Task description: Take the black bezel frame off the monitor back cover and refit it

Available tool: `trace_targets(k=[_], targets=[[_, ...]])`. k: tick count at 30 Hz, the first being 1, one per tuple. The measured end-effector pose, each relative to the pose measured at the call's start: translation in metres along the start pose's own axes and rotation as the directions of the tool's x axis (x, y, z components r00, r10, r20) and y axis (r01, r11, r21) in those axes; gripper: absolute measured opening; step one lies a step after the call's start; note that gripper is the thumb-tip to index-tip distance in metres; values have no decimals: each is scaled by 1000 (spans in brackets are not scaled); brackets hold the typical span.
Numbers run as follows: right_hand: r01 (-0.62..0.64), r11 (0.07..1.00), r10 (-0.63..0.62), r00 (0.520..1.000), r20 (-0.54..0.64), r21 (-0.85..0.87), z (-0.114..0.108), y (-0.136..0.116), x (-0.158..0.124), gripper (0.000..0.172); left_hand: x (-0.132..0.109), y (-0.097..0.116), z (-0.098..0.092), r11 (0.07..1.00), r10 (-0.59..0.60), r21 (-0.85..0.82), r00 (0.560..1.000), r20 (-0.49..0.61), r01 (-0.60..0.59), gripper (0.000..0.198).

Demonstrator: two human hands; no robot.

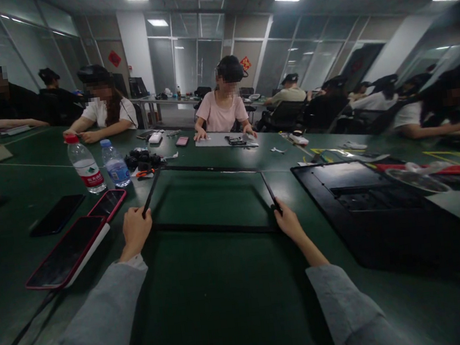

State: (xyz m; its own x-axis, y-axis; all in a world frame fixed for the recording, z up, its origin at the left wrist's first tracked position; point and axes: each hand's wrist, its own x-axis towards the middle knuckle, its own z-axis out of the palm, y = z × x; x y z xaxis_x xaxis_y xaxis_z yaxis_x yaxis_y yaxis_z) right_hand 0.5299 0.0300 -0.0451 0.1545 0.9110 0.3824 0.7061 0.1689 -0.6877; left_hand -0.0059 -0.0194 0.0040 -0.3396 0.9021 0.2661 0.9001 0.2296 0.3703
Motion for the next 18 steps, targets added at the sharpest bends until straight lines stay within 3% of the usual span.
trace_targets(k=[8,15,18], targets=[[-23,995,20,999,-28,-96,-2,-5,1,55,-1,2,3,992,51,109,998,36,-55,51],[-43,993,39,999,-34,-107,-3,-11,0,48,-1,7,1,995,27,92,997,70,-34,51],[-6,988,-7,996,-84,-157,-11,-22,-5,53,-3,11,-4,998,28,57,997,71,-32,54]])
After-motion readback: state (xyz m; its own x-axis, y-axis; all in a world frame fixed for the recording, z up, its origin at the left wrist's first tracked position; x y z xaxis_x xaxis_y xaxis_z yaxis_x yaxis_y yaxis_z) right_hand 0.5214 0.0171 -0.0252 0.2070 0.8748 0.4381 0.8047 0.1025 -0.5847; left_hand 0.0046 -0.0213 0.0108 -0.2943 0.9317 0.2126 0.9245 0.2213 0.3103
